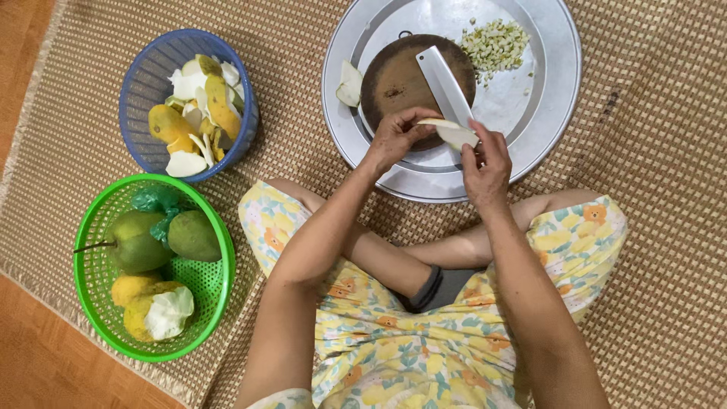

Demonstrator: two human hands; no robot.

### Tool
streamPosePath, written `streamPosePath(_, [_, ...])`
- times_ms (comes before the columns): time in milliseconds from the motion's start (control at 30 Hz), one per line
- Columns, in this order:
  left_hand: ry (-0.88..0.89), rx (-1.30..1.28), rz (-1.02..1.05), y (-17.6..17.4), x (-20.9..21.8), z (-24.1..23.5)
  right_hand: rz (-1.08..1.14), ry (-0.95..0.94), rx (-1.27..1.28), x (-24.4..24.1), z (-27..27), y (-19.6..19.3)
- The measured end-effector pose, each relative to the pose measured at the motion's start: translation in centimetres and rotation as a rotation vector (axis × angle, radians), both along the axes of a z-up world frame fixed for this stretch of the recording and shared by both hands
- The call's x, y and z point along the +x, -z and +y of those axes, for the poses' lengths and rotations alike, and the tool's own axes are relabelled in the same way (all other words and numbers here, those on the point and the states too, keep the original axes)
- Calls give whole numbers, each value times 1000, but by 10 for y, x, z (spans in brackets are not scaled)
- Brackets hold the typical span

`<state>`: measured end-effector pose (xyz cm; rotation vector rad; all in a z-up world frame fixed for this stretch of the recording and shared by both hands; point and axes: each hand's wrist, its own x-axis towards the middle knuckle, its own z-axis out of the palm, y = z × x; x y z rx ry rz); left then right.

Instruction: The person sits on a mat and uses a knife to slice and dice a white fruit on a wooden cutting board placed on a metal tray. The chopped pieces are gathered into a pile on the tray, while peels and whole fruits are visible in nearby baskets.

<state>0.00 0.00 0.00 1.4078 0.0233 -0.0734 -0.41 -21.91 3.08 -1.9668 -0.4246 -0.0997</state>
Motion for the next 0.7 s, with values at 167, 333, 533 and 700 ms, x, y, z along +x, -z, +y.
streamPosePath(167, [56,-12,-60,-13,-4,0,-221,46,22,-1,-1,-2])
streamPosePath(333, [-42,110,14,-1,2,3,-159,13,-59,3,-7,16])
streamPosePath(533, [-350,107,209,38,13,43,-50,-12,-470,10,4,55])
streamPosePath(700, [-428,192,284,59,14,64,14,-48,-594,14,5,73])
